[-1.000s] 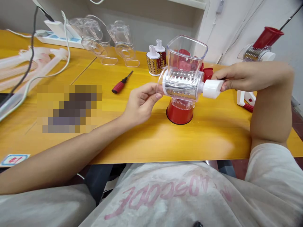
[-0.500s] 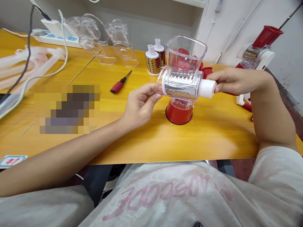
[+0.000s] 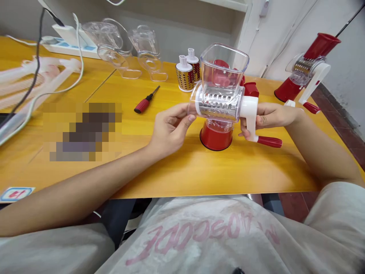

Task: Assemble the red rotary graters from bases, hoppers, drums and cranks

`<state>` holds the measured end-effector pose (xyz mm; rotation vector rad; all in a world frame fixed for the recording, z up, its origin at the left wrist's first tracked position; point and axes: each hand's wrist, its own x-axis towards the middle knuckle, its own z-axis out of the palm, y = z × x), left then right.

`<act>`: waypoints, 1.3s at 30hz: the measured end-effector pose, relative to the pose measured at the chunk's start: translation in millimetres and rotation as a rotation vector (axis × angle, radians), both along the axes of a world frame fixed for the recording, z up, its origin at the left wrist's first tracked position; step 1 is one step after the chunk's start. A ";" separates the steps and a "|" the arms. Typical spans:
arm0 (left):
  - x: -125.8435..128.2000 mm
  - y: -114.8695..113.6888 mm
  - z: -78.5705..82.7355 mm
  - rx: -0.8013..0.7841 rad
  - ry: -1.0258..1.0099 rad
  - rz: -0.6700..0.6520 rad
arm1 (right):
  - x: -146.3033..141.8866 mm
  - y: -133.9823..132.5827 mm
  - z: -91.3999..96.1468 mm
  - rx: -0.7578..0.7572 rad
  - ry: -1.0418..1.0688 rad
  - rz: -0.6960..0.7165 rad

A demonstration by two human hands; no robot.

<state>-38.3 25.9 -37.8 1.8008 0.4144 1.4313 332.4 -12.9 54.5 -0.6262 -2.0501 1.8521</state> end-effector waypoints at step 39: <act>-13.2 -1.6 -2.7 0.069 0.149 0.083 | -59.8 -70.0 -52.8 -0.346 0.555 -0.373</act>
